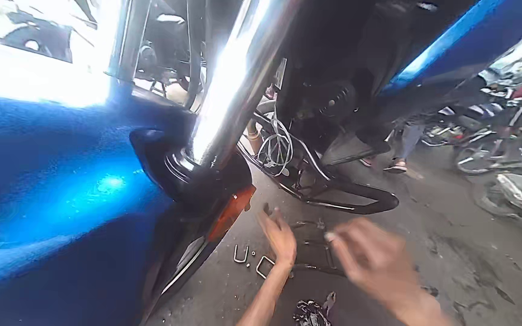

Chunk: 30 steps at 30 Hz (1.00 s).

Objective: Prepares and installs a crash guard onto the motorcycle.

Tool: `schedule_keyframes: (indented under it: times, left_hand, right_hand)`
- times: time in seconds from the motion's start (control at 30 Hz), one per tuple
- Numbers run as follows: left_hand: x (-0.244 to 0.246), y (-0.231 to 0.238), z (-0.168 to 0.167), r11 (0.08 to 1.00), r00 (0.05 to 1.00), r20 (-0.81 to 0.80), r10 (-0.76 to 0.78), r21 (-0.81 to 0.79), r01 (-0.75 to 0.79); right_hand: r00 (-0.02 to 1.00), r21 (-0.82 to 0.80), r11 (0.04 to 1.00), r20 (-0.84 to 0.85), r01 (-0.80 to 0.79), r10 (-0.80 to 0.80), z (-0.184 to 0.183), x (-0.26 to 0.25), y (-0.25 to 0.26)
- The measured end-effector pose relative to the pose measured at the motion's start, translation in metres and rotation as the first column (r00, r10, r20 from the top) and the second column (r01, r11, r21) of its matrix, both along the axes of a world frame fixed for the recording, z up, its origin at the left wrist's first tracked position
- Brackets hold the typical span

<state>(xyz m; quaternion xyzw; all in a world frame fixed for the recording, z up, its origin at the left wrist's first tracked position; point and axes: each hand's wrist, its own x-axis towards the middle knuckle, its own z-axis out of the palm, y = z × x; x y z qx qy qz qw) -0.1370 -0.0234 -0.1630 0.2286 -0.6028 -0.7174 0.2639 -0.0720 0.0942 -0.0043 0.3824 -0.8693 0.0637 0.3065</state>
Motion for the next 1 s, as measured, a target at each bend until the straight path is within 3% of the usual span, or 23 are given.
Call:
schedule_keyframes:
  times: [0.1, 0.2, 0.3, 0.37, 0.43, 0.57, 0.67, 0.8, 0.9, 1.0]
  left_hand:
    - [-0.006, -0.027, 0.068, 0.986, 0.922, -0.358, 0.148, -0.013, -0.163]
    - [-0.014, -0.052, 0.109, 0.992, 0.903, -0.412, 0.123, 0.033, -0.120]
    - [-0.025, -0.071, 0.125, 0.996, 0.877, -0.474, 0.071, 0.088, -0.034]
    - [-0.027, -0.075, 0.131, 0.993, 0.820, -0.562, 0.110, 0.097, -0.067]
    - [-0.017, -0.071, 0.135, 0.992, 0.801, -0.590, 0.106, 0.123, -0.040]
    - [0.018, -0.084, 0.150, 0.993, 0.858, -0.505, 0.095, 0.113, -0.043]
    - [0.030, -0.087, 0.162, 0.994, 0.893, -0.441, 0.086, 0.094, -0.050]
    - [0.030, -0.076, 0.166, 0.995, 0.915, -0.391, 0.099, 0.022, -0.098]
    - [0.031, -0.077, 0.164, 0.989, 0.921, -0.361, 0.147, 0.056, -0.136]
    - [0.033, -0.075, 0.166, 0.991, 0.929, -0.348, 0.124, 0.088, -0.100]
  right_hand:
    - [0.955, -0.158, 0.976, -0.277, -0.151, 0.103, 0.058, -0.029, 0.002]
    - [0.936, -0.154, 0.949, -0.266, -0.276, 0.229, 0.077, -0.055, -0.002]
    - [0.909, -0.151, 0.899, 0.016, -0.411, 0.417, 0.058, -0.049, -0.023]
    - [0.784, -0.264, 0.855, 0.345, -0.447, 0.517, 0.025, -0.043, -0.044]
    - [0.624, -0.474, 0.793, 0.501, -0.383, 0.600, -0.008, -0.043, -0.058]
    - [0.511, -0.808, 0.589, 0.510, 0.008, 0.692, -0.026, -0.065, -0.089]
    - [0.593, -0.789, 0.574, 0.575, 0.220, 0.563, -0.030, -0.102, -0.114]
    - [0.739, -0.719, 0.649, 0.574, 0.249, 0.353, -0.016, -0.124, -0.138]
    - [0.726, -0.619, 0.733, 0.638, 0.283, 0.258, 0.000, -0.125, -0.150]
    - [0.694, -0.598, 0.756, 0.664, 0.268, 0.278, 0.008, -0.127, -0.143]
